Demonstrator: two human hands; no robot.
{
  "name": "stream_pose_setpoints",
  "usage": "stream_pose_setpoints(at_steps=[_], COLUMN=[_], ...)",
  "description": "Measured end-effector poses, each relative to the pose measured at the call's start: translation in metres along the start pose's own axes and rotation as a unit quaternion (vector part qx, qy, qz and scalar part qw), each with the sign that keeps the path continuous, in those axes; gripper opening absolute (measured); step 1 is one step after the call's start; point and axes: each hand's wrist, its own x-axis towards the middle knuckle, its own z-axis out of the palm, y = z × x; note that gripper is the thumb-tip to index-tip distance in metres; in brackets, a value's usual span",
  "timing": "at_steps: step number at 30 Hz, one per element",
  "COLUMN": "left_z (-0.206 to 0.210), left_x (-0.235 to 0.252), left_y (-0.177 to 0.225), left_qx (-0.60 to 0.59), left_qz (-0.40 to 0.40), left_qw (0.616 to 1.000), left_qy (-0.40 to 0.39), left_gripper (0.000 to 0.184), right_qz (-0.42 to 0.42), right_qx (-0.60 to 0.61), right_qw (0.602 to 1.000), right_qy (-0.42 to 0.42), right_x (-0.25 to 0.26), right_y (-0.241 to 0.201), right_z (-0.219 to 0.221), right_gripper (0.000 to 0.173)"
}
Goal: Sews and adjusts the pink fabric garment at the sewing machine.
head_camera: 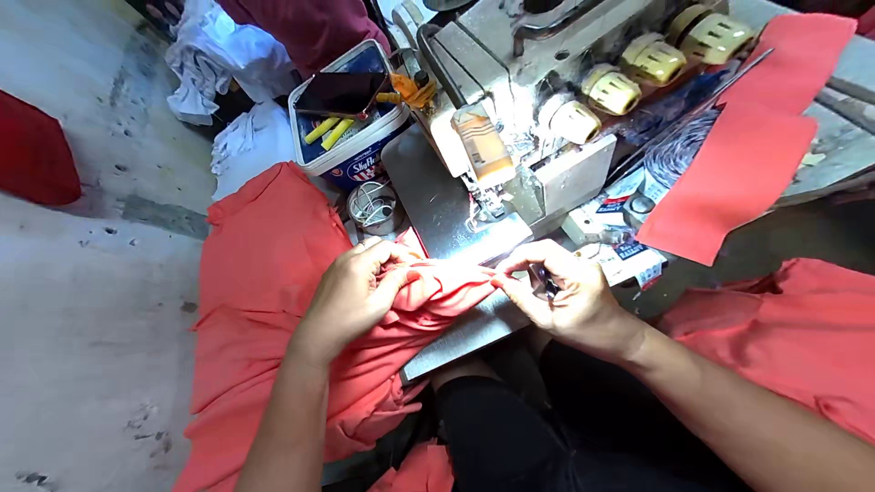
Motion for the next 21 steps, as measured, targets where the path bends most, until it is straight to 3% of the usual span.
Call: stream_pose_setpoints(at_steps=[2,5,8,10,15,18,21], left_z=[0.002,0.001,0.015,0.014,-0.016,-0.038,-0.047], left_x=[-0.001,-0.003,0.001,0.006,0.022,0.039,0.063], left_y=[0.015,0.053,0.063,0.061,0.050,0.036,0.028], left_qx=[0.096,0.121,0.053,0.035,-0.050,-0.116,-0.192], left_qz=[-0.004,0.025,0.122,0.145,0.073,0.041,0.039], left_qw=[0.994,0.990,0.990,0.988,0.996,0.989,0.971], left_qy=[0.045,0.060,0.054,0.026,0.015,0.077,0.135], left_gripper=[0.018,0.038,0.026,0.025,0.015,0.011,0.013], right_qz=[-0.022,-0.076,-0.137,-0.162,-0.151,-0.106,-0.110], right_qx=[-0.037,-0.055,-0.071,-0.084,-0.133,-0.166,-0.189], right_qw=[0.999,0.995,0.987,0.982,0.979,0.980,0.975], right_qy=[-0.006,-0.034,-0.046,-0.037,0.036,0.037,0.031], right_x=[0.003,0.008,0.016,0.022,0.034,0.029,0.018], right_y=[-0.003,-0.010,-0.020,-0.024,-0.012,0.007,0.016], right_z=[0.000,-0.002,-0.003,-0.003,-0.001,0.003,0.006], right_gripper=[0.012,0.014,0.013,0.010,0.015,0.028,0.030])
